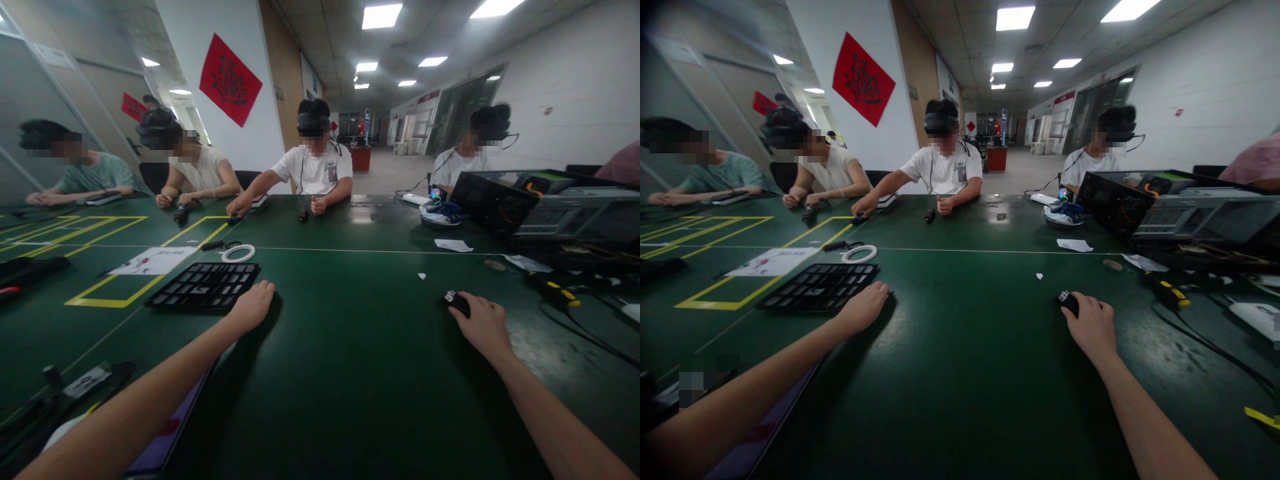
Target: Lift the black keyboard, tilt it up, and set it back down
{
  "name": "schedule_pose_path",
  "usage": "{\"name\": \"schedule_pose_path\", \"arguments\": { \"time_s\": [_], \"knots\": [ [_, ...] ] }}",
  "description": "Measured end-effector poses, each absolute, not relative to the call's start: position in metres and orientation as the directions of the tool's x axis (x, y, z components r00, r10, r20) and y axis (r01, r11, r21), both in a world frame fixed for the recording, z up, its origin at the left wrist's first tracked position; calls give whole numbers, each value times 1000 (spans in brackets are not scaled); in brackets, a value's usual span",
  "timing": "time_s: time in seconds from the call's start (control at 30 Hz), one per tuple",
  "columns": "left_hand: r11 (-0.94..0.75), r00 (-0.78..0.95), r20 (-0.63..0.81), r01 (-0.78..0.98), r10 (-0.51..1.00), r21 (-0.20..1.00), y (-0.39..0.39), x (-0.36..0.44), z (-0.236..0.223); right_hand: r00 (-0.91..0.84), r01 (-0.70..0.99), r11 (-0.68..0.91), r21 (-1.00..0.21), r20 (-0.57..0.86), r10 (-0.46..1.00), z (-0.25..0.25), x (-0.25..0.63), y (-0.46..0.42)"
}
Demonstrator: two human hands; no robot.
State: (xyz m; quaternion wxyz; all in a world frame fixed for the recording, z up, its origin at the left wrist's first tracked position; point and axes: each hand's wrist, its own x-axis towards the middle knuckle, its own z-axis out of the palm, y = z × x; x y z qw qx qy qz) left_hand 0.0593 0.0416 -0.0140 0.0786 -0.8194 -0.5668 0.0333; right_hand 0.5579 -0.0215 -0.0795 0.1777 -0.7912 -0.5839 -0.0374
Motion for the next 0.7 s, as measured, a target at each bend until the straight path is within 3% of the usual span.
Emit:
{"name": "schedule_pose_path", "arguments": {
  "time_s": [0.17,0.33,0.47,0.53,0.6,0.67,0.7],
  "knots": [
    [-271,283,58,948,957,-167,42,66,-11,309,940,-254,-226,258,915,-79,558,-22],
    [-406,410,11,906,912,-117,46,71,-4,322,935,-271,-227,235,917,-76,556,-22],
    [-411,411,-9,909,911,-73,50,75,-6,327,934,-275,-227,236,915,-76,556,-21],
    [-368,365,47,927,930,74,51,78,-7,303,944,-252,-213,260,917,-77,556,-21],
    [-230,209,96,889,973,396,53,81,-4,284,952,-234,-198,281,917,-79,557,-21],
    [5,-44,26,597,999,802,56,82,8,285,953,-237,-189,291,913,-80,558,-21],
    [104,-144,-52,379,988,920,57,80,17,288,952,-241,-188,294,911,-81,558,-21]
  ]
}}
